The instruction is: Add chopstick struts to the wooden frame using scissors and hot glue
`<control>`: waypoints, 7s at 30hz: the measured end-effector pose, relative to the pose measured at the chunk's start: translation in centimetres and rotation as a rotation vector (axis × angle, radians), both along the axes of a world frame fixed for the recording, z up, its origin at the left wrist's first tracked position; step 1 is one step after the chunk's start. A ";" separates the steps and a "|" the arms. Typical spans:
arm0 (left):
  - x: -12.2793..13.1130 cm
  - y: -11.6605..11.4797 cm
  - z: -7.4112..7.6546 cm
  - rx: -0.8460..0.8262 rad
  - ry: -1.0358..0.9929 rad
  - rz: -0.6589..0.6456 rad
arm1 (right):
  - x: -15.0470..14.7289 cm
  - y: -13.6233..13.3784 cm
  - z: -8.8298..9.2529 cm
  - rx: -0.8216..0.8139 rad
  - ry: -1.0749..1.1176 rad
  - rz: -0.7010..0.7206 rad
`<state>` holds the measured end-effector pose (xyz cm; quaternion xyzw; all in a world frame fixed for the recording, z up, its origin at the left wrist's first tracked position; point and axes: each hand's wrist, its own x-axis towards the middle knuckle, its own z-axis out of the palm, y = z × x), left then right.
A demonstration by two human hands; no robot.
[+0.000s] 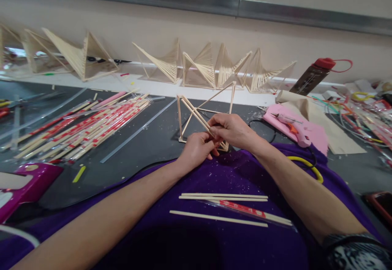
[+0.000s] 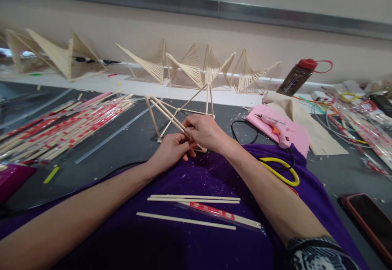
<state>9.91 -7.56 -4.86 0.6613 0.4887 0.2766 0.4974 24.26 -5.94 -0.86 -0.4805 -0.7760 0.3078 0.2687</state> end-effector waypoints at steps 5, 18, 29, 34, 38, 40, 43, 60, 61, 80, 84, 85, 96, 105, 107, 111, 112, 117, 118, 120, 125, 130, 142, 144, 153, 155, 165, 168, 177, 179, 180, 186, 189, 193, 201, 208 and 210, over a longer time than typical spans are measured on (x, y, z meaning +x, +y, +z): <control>0.1 0.1 -0.1 -0.018 -0.007 -0.004 | 0.0 -0.1 0.4 -0.011 -0.018 -0.019; 0.0 0.1 -0.3 0.003 0.009 0.005 | 0.2 -0.1 0.3 -0.003 -0.022 0.030; -0.1 0.1 -0.3 0.009 0.044 0.007 | 0.4 0.0 -0.3 -0.056 0.045 0.061; -0.1 0.1 -0.2 0.015 0.045 0.002 | 0.3 -0.1 -0.2 -0.061 0.038 0.074; 0.0 0.1 -0.2 0.026 0.051 0.002 | 0.3 -0.1 0.0 -0.066 0.021 0.073; 0.0 0.1 -0.1 0.021 0.055 0.004 | 0.3 -0.1 0.0 -0.060 0.013 0.076; 0.0 0.1 -0.1 0.015 0.054 0.001 | 0.3 -0.1 0.0 -0.050 0.000 0.077; 0.0 -0.1 0.2 0.030 0.084 0.002 | 0.2 -0.2 0.3 -0.029 -0.068 0.073; 0.0 -0.1 0.2 0.035 0.087 0.002 | 0.2 -0.2 0.3 -0.030 -0.066 0.074; 0.0 0.0 -0.2 0.029 0.054 -0.012 | 0.1 -0.3 1.1 0.076 -0.206 0.062; 0.0 0.1 -0.3 0.028 0.052 0.001 | 0.2 -0.4 1.5 0.061 -0.283 0.073; 0.0 0.1 -0.3 0.019 0.051 0.005 | 0.2 -0.4 1.5 0.057 -0.299 0.067; 0.0 0.0 0.0 -0.005 0.035 0.004 | 0.0 -0.5 1.5 0.091 -0.380 0.090; 0.1 0.0 0.0 -0.015 0.050 0.004 | -0.2 -0.5 1.8 0.092 -0.400 0.098; 0.1 0.1 0.0 -0.012 0.049 0.006 | -0.2 -0.6 1.8 0.057 -0.382 0.082; 0.1 0.1 -0.1 -0.012 0.034 0.001 | -0.2 -0.6 1.8 0.040 -0.375 0.058; 0.0 0.1 0.0 -0.015 0.034 0.003 | -0.2 -0.6 1.8 0.045 -0.377 0.054; 0.1 0.1 -0.1 -0.019 0.030 0.006 | -0.2 -0.7 1.7 0.039 -0.377 0.039; 0.1 0.1 -0.1 -0.017 0.029 0.005 | -0.2 -0.7 1.8 0.033 -0.374 0.035; 0.1 0.1 -0.1 -0.013 0.031 0.004 | -0.3 -0.7 1.8 0.018 -0.367 0.032; 0.1 0.2 -0.2 -0.013 0.037 0.014 | -0.4 -0.8 1.8 -0.008 -0.347 0.014; 0.0 0.1 -0.2 0.007 0.044 0.006 | -0.3 -0.8 1.8 -0.022 -0.316 0.019; 0.0 -0.2 0.2 -0.038 0.028 0.016 | 0.1 -0.6 1.4 -0.042 -0.212 0.068; -0.1 -0.3 0.2 -0.042 0.014 0.019 | 0.2 -0.6 1.2 -0.049 -0.188 0.069; -0.9 -0.2 0.5 -0.067 -0.046 -0.042 | 0.3 -0.8 1.2 0.044 -0.238 0.054; -1.3 -0.1 0.8 -0.069 -0.059 -0.075 | 0.3 -0.8 1.1 0.063 -0.252 0.055; -4.6 -1.0 6.9 0.314 0.542 -0.124 | 0.2 -0.7 0.7 0.100 -0.223 0.071; -6.2 -0.6 9.4 0.509 0.498 0.096 | 0.2 -0.8 0.7 0.088 -0.213 0.078; -7.9 2.9 8.1 0.633 0.174 0.339 | 0.1 -0.7 0.7 0.091 -0.260 0.077; -7.6 2.9 7.9 0.645 0.158 0.330 | 0.0 -0.7 0.7 0.087 -0.274 0.077; -7.4 2.9 7.8 0.654 0.149 0.325 | 0.0 -0.7 0.7 0.084 -0.281 0.074; -7.3 2.9 7.7 0.706 0.154 0.317 | 0.1 -0.5 0.2 0.100 -0.282 0.078; -7.2 2.8 7.7 0.715 0.160 0.308 | 0.2 -0.4 0.0 0.112 -0.283 0.082; -7.0 2.7 7.8 0.700 0.164 0.312 | 0.2 -0.4 -0.2 0.125 -0.294 0.080; -7.0 2.7 7.7 0.666 0.152 0.326 | 0.2 -0.6 -0.2 0.124 -0.267 0.074; -7.0 2.9 7.6 0.657 0.149 0.331 | 0.1 -0.4 -0.4 0.126 -0.283 0.061; -7.0 2.9 7.5 0.656 0.143 0.328 | 0.1 -0.4 -0.4 0.123 -0.295 0.059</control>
